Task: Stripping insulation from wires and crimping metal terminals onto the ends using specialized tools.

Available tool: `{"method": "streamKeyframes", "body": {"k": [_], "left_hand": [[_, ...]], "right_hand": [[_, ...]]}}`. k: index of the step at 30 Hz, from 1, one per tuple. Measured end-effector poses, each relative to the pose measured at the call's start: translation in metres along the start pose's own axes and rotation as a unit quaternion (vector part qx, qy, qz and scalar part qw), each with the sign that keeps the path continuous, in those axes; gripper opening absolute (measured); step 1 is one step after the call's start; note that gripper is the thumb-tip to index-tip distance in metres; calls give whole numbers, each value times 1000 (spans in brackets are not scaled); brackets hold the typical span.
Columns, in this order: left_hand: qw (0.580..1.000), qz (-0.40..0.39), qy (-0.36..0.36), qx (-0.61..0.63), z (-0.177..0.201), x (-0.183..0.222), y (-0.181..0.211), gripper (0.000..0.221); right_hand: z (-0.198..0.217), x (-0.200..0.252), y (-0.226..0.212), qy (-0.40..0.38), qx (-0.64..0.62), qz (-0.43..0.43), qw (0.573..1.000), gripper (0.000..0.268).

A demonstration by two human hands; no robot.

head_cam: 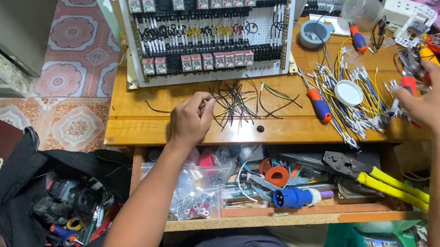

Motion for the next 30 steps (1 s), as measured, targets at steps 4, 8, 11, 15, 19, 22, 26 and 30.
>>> {"method": "streamKeyframes", "body": {"k": [4, 8, 11, 15, 19, 22, 26, 30], "left_hand": [[1000, -15, 1, 4, 1, -1, 1, 10], [1000, -10, -7, 18, 5, -2, 5, 13], [999, -14, 4, 39, 5, -3, 1, 14], [999, -2, 7, 34, 5, -3, 0, 19], [999, -18, 9, 27, 8, -4, 7, 20], [999, -20, 20, 26, 7, -4, 6, 18], [999, -26, 28, 32, 7, -5, 7, 17], [997, -20, 56, 41, 11, -4, 8, 17]], "right_hand": [[-28, 5, 121, 3, 167, -138, 976, 86], [-40, 7, 149, -24, 172, -179, 968, 90], [-44, 7, 146, -52, 162, -203, 964, 85], [-54, 4, 156, -56, 157, -202, 965, 85], [-61, -3, 175, -18, 190, -176, 966, 78], [-51, -16, 152, 61, 204, -90, 973, 65], [-41, -55, 60, 75, 147, -6, 986, 47], [-50, -87, -47, 17, 50, 132, 990, 29]]}}
Point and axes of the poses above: each hand's wrist, its own x-axis away from the middle knuckle, its own z-axis out of the back of the hand, y = z × x, the point moved 3 cm from there along -x, towards the middle knuckle, and after that the axes turned 7 degrees about -y, right-handed, at the moved point
